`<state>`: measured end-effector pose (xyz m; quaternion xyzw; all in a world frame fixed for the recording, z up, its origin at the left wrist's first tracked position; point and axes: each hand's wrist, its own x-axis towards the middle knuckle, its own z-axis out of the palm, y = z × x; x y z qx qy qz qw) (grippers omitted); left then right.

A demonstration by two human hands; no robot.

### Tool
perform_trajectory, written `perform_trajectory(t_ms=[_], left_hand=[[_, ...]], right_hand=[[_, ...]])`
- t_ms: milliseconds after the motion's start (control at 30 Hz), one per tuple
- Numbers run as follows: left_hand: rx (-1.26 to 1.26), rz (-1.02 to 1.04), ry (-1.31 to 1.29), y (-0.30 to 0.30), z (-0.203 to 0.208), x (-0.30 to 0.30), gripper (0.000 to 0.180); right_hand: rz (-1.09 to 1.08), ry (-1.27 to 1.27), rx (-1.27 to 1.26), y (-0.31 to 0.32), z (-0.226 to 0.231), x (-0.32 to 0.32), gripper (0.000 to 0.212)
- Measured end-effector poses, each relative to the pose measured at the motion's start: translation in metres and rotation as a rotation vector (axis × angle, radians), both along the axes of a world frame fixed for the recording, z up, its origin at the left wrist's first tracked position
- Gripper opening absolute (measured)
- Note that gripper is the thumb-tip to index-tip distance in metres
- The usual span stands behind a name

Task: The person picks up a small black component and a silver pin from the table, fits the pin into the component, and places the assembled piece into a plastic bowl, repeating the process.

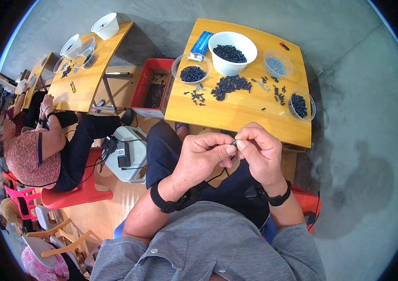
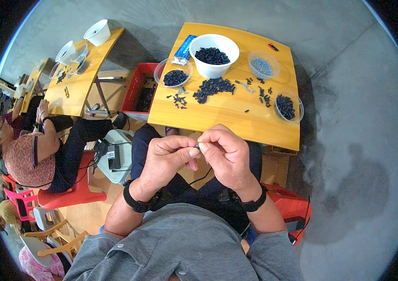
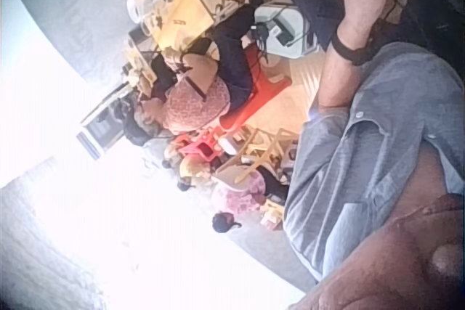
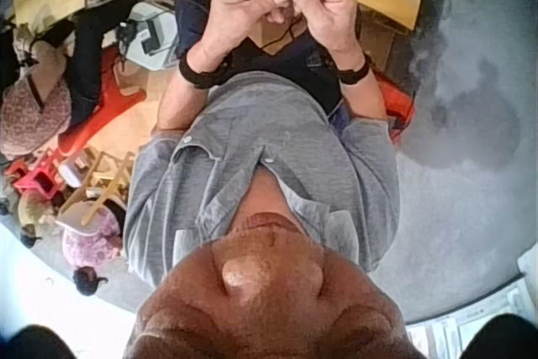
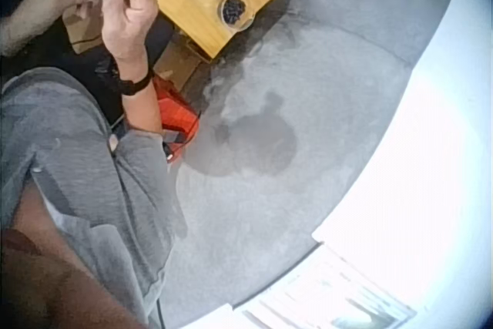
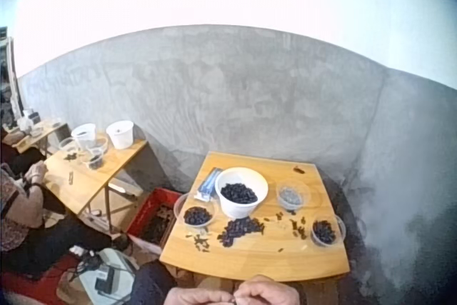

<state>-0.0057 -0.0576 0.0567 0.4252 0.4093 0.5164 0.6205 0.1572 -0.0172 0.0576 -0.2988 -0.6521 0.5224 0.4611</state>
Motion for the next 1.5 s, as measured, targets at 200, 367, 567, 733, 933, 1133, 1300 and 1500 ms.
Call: perform_trajectory(t_ms=[200,367,567,733,933,1133,1300,1500], left_hand=[[-0.027,-0.016,0.015,0.002,0.001,-0.001,0.01],[-0.006,-0.025,0.016,0.005,0.0,-0.003,0.01],[-0.016,-0.014,0.119,0.008,-0.001,-0.004,0.008],[-0.033,-0.024,-0.005,0.011,0.0,-0.003,0.009],[-0.028,-0.039,-0.054,0.014,0.003,-0.004,0.01],[-0.045,-0.066,-0.102,0.014,0.001,-0.007,0.009],[-0.063,-0.082,-0.091,0.015,0.002,-0.009,0.009],[-0.095,-0.076,-0.126,0.015,0.001,-0.009,0.009]], right_hand=[[0.027,-0.148,0.102,0.004,0.007,0.005,0.0],[0.019,-0.148,0.114,0.005,0.01,0.003,0.002],[0.027,-0.254,0.282,0.011,0.017,0.001,0.005],[-0.029,-0.223,0.346,0.009,0.011,-0.001,0.008],[-0.098,-0.18,0.275,0.01,0.014,0.0,0.012],[0.034,-0.179,0.486,0.021,0.017,0.003,0.014],[0.124,-0.225,0.435,0.024,0.017,0.007,0.009],[0.114,-0.217,0.438,0.026,0.017,0.003,0.01]])
